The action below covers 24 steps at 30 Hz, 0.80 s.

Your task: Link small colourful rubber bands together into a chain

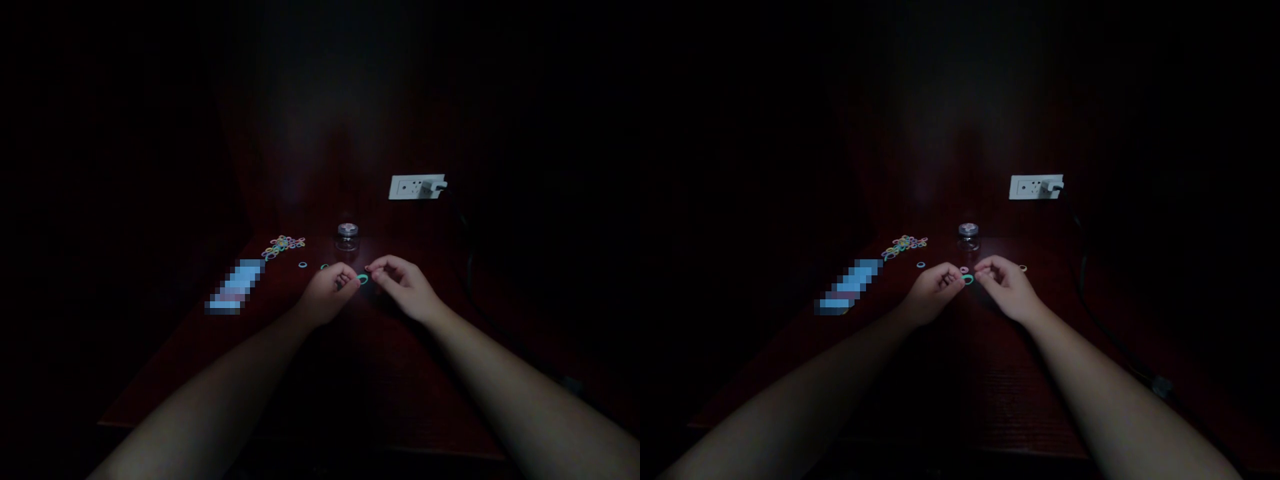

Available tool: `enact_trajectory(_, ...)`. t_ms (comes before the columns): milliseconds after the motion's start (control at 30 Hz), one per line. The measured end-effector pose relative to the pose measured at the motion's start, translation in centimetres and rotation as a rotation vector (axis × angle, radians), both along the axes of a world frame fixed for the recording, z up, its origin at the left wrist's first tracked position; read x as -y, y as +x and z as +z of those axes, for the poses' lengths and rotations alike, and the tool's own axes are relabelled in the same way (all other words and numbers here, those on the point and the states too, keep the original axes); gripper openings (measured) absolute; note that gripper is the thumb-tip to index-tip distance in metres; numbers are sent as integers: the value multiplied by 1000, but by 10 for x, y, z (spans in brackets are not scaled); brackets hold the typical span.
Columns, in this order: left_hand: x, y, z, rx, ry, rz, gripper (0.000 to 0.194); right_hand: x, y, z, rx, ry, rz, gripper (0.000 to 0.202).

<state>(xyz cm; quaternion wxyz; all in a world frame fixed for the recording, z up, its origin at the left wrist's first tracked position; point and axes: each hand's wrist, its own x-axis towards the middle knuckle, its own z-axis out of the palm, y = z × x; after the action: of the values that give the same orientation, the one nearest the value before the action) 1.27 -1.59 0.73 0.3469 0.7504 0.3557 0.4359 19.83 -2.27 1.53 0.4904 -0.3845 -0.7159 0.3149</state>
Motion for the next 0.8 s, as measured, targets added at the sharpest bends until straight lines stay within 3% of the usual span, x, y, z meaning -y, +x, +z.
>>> enact_trajectory(167, 0, 1, -2, -28, -2, -10, 15, 3, -7, -5, 129, -38, 50, 19)
enact_trajectory(433, -1, -4, 3, -44, 6, 20, 14, -7, 7, -7, 99, -56, 22, 20)
enact_trajectory(667, -3, -1, -3, -37, -17, -10, 14, -1, -8, -13, 50, -152, 150, 22)
enact_trajectory(800, -3, -4, -3, -55, -12, -16, 15, -6, -1, -11, 52, -106, 88, 24)
